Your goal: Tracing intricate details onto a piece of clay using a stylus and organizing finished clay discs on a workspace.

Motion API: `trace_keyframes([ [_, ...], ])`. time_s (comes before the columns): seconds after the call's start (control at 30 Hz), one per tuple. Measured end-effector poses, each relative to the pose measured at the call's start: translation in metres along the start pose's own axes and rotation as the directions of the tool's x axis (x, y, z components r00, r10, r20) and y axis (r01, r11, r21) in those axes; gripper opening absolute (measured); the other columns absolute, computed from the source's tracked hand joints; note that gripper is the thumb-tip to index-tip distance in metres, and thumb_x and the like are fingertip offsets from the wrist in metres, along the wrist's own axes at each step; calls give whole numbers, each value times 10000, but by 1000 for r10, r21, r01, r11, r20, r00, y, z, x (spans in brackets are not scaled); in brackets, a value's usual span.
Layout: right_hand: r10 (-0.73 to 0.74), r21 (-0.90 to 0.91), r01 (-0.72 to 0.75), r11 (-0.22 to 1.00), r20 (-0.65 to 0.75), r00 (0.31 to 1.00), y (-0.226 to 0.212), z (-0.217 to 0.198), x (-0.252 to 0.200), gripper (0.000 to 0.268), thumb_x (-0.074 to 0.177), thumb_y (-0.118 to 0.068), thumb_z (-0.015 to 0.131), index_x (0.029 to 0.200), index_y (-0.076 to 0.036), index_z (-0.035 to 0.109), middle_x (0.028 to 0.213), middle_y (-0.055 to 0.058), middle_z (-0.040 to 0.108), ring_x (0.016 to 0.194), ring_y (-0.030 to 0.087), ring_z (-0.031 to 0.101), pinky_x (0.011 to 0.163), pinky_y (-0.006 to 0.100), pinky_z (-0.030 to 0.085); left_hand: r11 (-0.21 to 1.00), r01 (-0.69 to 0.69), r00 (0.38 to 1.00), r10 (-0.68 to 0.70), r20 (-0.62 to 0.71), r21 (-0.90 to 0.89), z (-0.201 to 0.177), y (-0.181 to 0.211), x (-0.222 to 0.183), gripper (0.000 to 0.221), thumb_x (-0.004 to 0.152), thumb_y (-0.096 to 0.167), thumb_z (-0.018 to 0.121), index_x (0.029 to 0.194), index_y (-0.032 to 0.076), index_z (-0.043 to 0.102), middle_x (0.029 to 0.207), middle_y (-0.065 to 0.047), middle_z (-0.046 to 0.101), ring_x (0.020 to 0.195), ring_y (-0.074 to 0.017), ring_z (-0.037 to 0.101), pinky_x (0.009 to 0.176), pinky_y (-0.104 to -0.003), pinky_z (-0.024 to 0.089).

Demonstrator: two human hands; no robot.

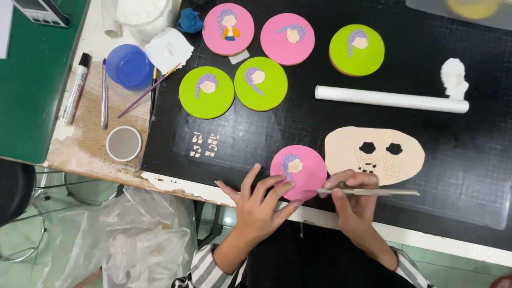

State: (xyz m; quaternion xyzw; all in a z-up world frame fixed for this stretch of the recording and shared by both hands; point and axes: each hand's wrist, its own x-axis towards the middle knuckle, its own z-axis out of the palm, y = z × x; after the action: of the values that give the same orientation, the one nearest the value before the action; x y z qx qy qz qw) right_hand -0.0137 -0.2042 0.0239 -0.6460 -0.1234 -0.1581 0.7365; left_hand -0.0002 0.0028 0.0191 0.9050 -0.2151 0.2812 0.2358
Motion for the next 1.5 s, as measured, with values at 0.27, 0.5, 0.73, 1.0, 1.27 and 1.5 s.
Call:
trace_keyframes([
  [0.27, 129, 291, -147, 945, 79, 988, 0, -7, -6, 173, 1032, -24, 543, 1164, -105, 467, 949, 162, 635, 785, 198, 635, 684, 299, 586, 968, -38, 996, 56, 68, -249, -20, 13, 10, 117, 953, 375, 758, 902, 270, 742, 881, 107, 666, 1238, -221, 606, 1086, -766, -76],
  [0.5, 182, 340, -113, 934, -181, 966, -26, -55, -18, 187, 1031, 53, 465, 1150, -85, 508, 925, 144, 654, 789, 231, 668, 699, 284, 630, 986, 120, 991, -113, 65, -118, -29, 1, -1, 379, 1026, 493, 439, 1002, 223, 704, 948, 48, 693, 1166, -237, 625, 1169, -682, 147],
  [0.73, 70, 104, -18, 994, -520, 852, -46, -100, -26, 211, 1070, -16, 550, 1201, -180, 525, 1008, 54, 652, 876, 153, 668, 742, 254, 648, 976, 201, 951, -214, 221, 81, -6, 36, 6, 956, 743, 863, 658, 1501, 332, 419, 1537, -251, 464, 1357, -427, 521, 1081, -761, 300],
  [1.0, 55, -13, -85, 996, -658, 751, -49, -118, -38, 195, 1074, -87, 564, 1224, -189, 493, 1032, 60, 612, 908, 160, 639, 766, 254, 637, 993, 103, 846, -55, 530, -61, -14, 11, 40, 883, 828, 535, 753, 1574, 355, 316, 1668, -171, 179, 1459, -473, 299, 1069, -834, 176],
  [1.27, 84, 19, -94, 995, -649, 756, -44, -129, -39, 202, 1094, -23, 498, 1220, -178, 472, 1046, 96, 600, 911, 183, 637, 772, 262, 632, 1000, -17, 862, 17, 507, -4, -4, 8, 53, 979, 796, 642, 793, 1586, 354, 291, 1642, -151, 271, 1373, -439, 403, 1056, -761, 296],
  [1.5, 114, 95, -69, 993, -625, 773, -41, -135, -40, 208, 1073, 8, 508, 1173, -174, 488, 1003, 105, 604, 875, 205, 616, 754, 287, 611, 997, 20, 822, 27, 569, -76, -12, -6, 77, 1040, 776, 636, 754, 1612, 300, 234, 1626, -168, 272, 1335, -455, 407, 1068, -693, 289],
])
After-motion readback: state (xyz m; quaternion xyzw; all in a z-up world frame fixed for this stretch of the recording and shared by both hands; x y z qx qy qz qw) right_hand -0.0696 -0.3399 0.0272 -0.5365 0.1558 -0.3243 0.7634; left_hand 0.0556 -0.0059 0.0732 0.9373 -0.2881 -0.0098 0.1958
